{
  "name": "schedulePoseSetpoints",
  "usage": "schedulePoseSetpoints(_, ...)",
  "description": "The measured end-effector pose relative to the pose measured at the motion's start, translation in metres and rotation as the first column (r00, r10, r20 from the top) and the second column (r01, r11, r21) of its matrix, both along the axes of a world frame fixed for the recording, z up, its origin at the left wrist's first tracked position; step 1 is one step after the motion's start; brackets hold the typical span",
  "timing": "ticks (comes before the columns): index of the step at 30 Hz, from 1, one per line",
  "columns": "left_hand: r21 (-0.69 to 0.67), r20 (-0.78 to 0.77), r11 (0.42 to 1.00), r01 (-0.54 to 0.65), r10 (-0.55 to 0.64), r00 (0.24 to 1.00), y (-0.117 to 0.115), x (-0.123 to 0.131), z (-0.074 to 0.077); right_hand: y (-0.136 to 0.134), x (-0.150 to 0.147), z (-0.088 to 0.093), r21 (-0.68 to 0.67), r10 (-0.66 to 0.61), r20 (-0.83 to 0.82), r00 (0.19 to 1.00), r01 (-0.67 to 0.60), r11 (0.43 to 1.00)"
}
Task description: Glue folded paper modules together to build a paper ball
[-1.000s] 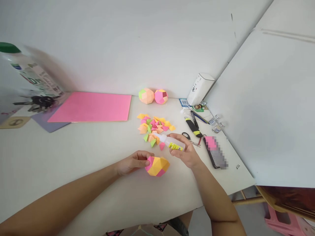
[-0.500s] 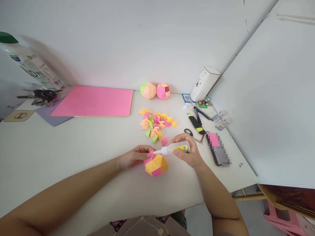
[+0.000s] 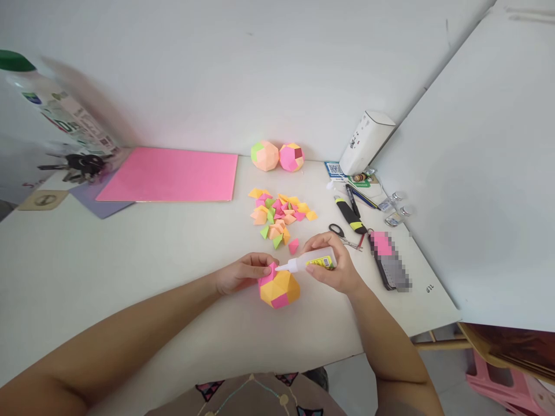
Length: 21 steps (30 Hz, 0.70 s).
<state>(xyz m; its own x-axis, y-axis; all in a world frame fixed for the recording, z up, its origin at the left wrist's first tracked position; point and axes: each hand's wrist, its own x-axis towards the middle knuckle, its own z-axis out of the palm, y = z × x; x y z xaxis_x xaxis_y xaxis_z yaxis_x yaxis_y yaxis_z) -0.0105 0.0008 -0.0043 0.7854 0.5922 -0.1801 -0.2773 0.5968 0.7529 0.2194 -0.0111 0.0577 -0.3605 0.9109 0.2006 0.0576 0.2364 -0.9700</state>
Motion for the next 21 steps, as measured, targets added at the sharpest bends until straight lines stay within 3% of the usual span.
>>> schedulePoseSetpoints(21,-0.04,-0.009,0.999,-0.021,0.021,1.0,-0.0008,0.0015,0.0011,-0.0034,-0.0042,0.0021,0.082,-0.036,0.022,0.999,0.034,0.996)
